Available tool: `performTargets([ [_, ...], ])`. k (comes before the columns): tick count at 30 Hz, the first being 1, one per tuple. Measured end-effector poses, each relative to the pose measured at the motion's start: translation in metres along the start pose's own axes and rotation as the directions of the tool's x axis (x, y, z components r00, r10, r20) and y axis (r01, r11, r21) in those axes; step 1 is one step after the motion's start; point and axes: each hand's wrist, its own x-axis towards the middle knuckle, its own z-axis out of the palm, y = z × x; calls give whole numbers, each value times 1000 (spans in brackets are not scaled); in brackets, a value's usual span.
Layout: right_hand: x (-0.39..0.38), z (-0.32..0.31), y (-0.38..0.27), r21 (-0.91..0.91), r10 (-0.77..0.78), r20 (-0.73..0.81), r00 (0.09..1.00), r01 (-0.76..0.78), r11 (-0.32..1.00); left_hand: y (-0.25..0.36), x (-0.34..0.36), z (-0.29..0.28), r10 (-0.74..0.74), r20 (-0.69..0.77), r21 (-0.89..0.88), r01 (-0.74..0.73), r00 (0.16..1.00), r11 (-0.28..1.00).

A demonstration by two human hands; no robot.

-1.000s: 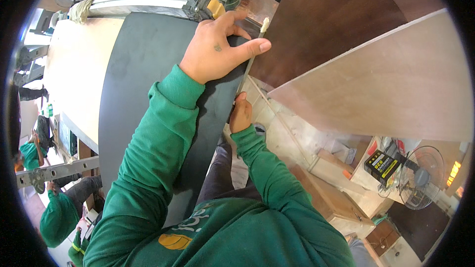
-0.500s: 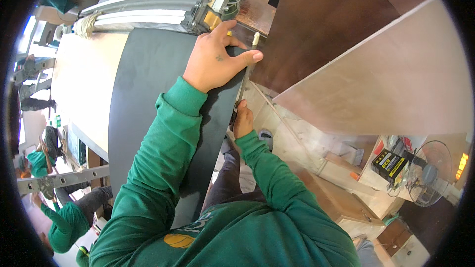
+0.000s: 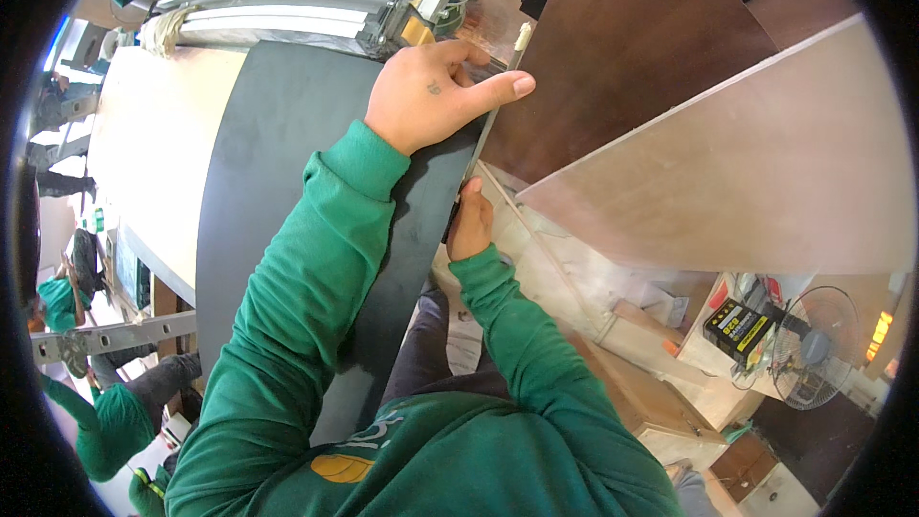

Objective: The person uses a utility knife to score and cut a black laminate sheet on a workbench. They repeatedly score the edge of the sheet and then snap it to separate a section. The person then moves the cut piece to another surface and continues trimming the edge.

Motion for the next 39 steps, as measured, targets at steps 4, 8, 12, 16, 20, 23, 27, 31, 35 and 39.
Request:
performTargets([
  [4, 7, 1, 12, -111, -149, -59, 987, 142, 984, -2, 0, 1, 7, -46, 6, -7, 999, 1000],
  [8, 16, -17, 23, -415, -306, 121, 944, 328, 849, 1, -1, -4, -20, -4, -49, 19, 1000, 999],
  [12, 18, -32, 31, -388, -44, 113, 993, 85, 918, -4, 2, 2, 15, -75, 25, -13, 997, 1000],
  [16, 15, -18, 19, -113, 9, 47, 999, -3, 994, -10, 5, 8, 62, -113, 51, -57, 992, 997],
  [20, 6, -5, 2, -72, -27, 28, 999, 29, 997, 1, -2, 0, 35, -151, -49, -43, 988, 998],
  [23, 16, -11, 10, -166, -74, 1, 997, 73, 983, 0, 1, 0, 49, -164, -26, -54, 985, 998],
  [27, 18, -16, 28, -238, -157, -68, 985, 137, 962, -3, 4, 7, 29, -143, 42, -23, 989, 999],
  [31, 14, -15, 16, -45, 21, -74, 997, -24, 999, 2, 2, 0, -41, -89, 39, 45, 995, 998],
  [35, 20, -9, 34, -314, -241, -115, 964, 195, 929, -1, 1, 5, 33, -148, 42, -28, 988, 999],
  [39, 25, -20, 34, -210, -71, -96, 993, 50, 976, -10, 4, 13, 89, -179, 152, -62, 980, 986],
])
